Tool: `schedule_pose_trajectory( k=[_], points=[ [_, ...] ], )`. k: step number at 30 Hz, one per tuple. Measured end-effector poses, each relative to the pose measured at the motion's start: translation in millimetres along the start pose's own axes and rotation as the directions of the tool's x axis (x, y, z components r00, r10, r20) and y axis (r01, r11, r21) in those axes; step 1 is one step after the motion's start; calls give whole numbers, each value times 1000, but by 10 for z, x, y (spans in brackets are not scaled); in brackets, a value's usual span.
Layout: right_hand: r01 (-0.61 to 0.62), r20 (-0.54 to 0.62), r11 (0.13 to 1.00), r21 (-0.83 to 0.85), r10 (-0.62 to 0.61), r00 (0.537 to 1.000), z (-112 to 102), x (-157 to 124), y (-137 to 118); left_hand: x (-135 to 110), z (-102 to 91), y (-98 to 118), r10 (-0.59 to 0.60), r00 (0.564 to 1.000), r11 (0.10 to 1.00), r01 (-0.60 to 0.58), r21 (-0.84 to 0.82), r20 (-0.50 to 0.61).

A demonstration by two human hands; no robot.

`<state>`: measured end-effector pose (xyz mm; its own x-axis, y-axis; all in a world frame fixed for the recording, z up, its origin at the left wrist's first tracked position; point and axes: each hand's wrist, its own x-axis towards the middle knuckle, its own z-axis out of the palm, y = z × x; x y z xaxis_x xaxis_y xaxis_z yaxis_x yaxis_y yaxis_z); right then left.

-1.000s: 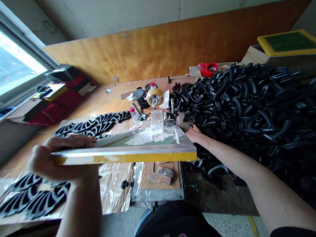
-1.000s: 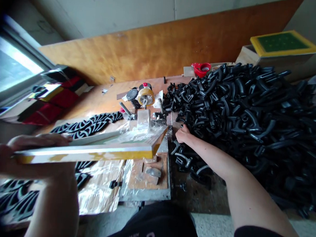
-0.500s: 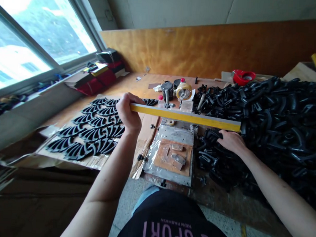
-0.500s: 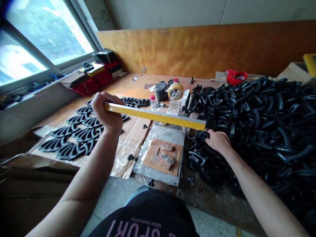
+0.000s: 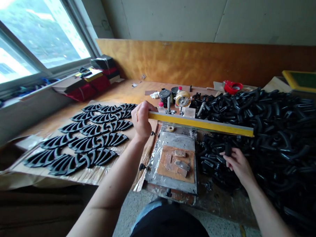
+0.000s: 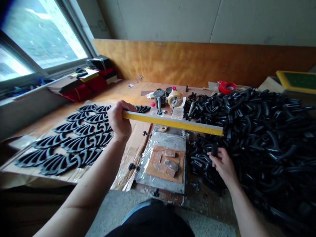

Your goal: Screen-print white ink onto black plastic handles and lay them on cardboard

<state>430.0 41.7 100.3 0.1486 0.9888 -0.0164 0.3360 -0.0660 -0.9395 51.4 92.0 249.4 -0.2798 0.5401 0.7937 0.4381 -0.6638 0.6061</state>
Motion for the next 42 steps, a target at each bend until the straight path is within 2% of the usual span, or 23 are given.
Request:
schedule_pose_trajectory(
  k=[4, 11, 20, 26, 31, 35, 39, 42],
  points=[
    [-143, 47, 962, 234, 135, 990, 403, -342, -121, 26, -34, 57, 6, 999, 996, -2, -90, 38],
    [-231, -15, 941, 249, 242, 970, 994, -665, -174, 52, -97, 66, -68, 989, 988, 86, -131, 135],
    [-149, -43, 962, 229, 162, 986, 1260, -692, -170, 49, -108, 11, -81, 980, 966, 121, -227, 180],
    [-206, 89, 946, 250, 189, 978, 1358, -578, -127, 21, -64, 6, -105, 984, 963, 137, -234, 147],
    [-122, 119, 977, 173, 102, 988, 1430, -456, -80, 8, -31, 18, -125, 987, 957, 146, -251, 96],
    [-28, 126, 995, 97, 16, 992, 1576, -362, -29, 9, -30, 28, -122, 988, 961, 142, -236, 96],
    [129, 165, 991, -40, -121, 979, 1781, -269, 60, 11, -38, 31, -114, 989, 963, 134, -232, 97],
    [284, 201, 943, -173, -249, 947, 1877, -233, 154, 15, -44, 34, -96, 991, 966, 116, -232, 97]
  ],
)
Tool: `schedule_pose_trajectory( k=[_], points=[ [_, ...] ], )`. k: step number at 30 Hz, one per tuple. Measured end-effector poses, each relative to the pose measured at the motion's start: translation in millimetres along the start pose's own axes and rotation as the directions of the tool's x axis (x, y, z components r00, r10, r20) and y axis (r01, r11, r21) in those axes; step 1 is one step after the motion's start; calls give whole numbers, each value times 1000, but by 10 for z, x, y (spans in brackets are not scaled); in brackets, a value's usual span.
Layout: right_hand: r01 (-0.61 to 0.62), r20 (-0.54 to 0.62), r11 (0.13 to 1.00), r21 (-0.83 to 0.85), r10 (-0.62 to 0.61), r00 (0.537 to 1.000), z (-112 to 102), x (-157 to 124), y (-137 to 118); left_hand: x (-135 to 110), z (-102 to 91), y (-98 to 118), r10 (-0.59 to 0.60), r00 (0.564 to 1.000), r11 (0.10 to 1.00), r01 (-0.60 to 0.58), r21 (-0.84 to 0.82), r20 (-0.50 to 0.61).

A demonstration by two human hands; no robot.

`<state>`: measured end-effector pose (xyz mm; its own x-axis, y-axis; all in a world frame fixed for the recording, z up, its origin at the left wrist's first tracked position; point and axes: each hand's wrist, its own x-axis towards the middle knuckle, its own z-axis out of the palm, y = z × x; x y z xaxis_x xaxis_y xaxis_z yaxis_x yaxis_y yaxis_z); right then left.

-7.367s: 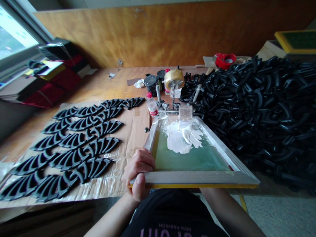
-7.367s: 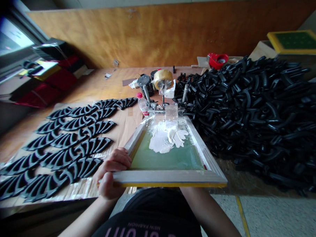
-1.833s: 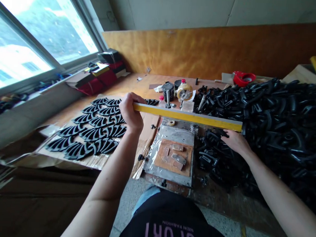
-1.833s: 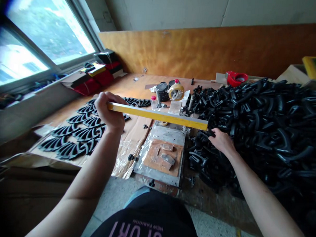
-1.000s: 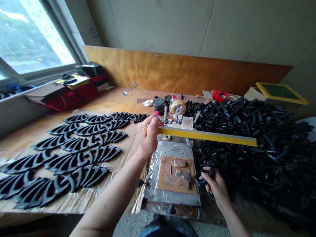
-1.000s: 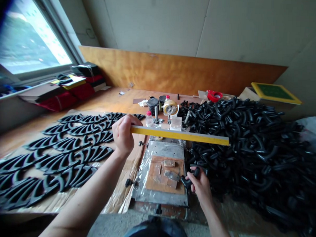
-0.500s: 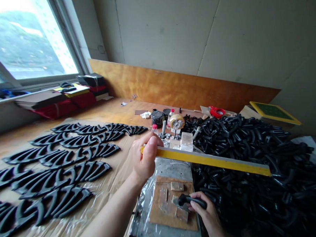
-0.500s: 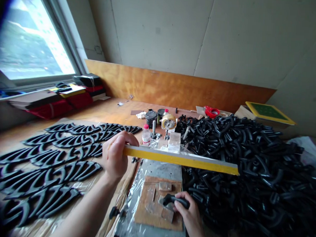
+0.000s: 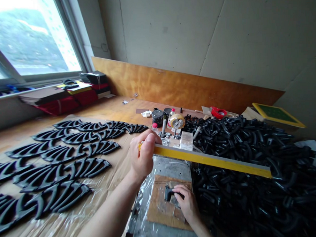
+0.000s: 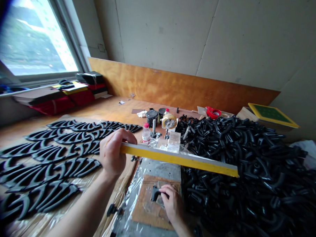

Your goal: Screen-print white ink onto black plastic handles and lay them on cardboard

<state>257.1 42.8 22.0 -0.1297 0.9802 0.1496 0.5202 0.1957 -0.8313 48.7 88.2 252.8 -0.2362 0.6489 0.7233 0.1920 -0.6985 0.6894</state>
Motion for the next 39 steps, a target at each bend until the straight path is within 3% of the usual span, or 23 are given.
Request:
schedule_pose_trajectory(
  k=[5, 9, 12, 15, 18, 21, 26, 36, 39],
  points=[
    [151, -20, 963, -223, -159, 987, 24, -72, 116, 6, -3, 3, -1, 1000, 1000, 1, 13, 1],
    [192, -17, 948, -254, -203, 979, -12, -92, 51, 6, -1, -1, 0, 1000, 999, 0, 34, 6],
    [272, 39, 943, -191, -270, 962, -89, -14, -235, 3, -1, -5, 14, 1000, 999, -13, 32, -1],
    [284, 35, 957, -67, -282, 959, -247, 123, -713, 0, -1, -2, 22, 1000, 999, -22, 42, -6],
    [203, -6, 969, 143, -204, 979, -417, 290, -1173, -1, 4, 10, 35, 999, 997, -34, 66, -18],
    [100, -1, 918, 385, -108, 994, -487, 465, -1410, 2, 8, 25, 57, 998, 995, -54, 80, -32],
    [63, -52, 847, 528, -42, 998, -406, 686, -1367, 5, 0, 51, 62, 998, 990, -59, 127, -14],
    [47, -33, 835, 548, -34, 999, -364, 702, -1384, 9, 10, 87, 98, 995, 975, -93, 201, -14],
    [-29, -4, 856, 515, 36, 999, -330, 709, -1327, 8, 8, 80, 88, 996, 981, -84, 178, -14]
  ],
)
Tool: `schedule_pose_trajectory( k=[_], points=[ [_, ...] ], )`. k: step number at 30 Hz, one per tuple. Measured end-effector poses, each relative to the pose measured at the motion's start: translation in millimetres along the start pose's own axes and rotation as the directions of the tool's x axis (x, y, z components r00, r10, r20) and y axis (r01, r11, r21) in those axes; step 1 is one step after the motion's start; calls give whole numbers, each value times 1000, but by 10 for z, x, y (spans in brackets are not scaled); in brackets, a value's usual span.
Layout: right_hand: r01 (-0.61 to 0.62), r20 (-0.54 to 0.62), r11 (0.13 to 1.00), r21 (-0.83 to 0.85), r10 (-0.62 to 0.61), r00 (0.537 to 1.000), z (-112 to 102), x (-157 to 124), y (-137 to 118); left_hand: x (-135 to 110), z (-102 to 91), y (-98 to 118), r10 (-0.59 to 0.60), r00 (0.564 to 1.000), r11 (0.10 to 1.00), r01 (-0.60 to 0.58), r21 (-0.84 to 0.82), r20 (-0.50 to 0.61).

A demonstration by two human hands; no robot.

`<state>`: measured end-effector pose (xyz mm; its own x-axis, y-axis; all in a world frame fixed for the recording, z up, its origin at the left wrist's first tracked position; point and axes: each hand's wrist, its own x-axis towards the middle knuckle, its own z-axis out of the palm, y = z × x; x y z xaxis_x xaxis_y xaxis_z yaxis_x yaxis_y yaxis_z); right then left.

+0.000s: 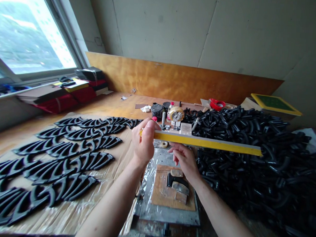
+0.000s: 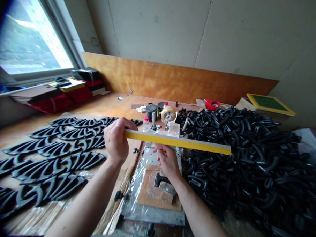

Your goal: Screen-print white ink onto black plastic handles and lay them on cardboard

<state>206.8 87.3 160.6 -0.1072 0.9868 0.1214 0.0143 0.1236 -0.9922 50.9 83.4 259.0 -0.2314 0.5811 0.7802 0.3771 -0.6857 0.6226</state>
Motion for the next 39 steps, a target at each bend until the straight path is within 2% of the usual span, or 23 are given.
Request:
schedule_pose_trajectory(
  k=[4, 7, 11, 15, 19, 25, 29, 35, 39],
  points=[
    [-124, 34, 986, -108, 129, 991, -20, -192, 205, -10, -9, -31, -29, 999, 997, 30, -65, 17],
    [-137, 62, 950, -281, 160, 985, -43, -428, 445, -15, -10, -56, -45, 999, 995, 47, -86, 21],
    [-154, -20, 858, -490, 166, 986, -86, -623, 893, -12, 5, -74, -64, 998, 991, 66, -119, 17],
    [-245, -137, 829, -502, 204, 969, -139, -665, 1359, -6, 10, -68, -58, 998, 990, 61, -129, 22],
    [-293, -190, 810, -508, 226, 955, -177, -679, 1631, -2, 0, -57, -26, 1000, 995, 28, -98, 15],
    [-289, -217, 781, -553, 200, 955, -165, -699, 1694, -16, 9, -71, -83, 996, 985, 85, -151, 17],
    [-292, -223, 775, -560, 198, 954, -158, -706, 1706, -21, 17, -70, -75, 997, 984, 77, -159, 18],
    [-287, -223, 804, -520, 196, 955, -169, -714, 1672, -28, 14, -58, -81, 997, 981, 82, -176, 11],
    [-271, -226, 849, -454, 184, 956, -174, -723, 1598, -157, -26, -55, -84, 996, 975, 84, -207, 11]
  ],
)
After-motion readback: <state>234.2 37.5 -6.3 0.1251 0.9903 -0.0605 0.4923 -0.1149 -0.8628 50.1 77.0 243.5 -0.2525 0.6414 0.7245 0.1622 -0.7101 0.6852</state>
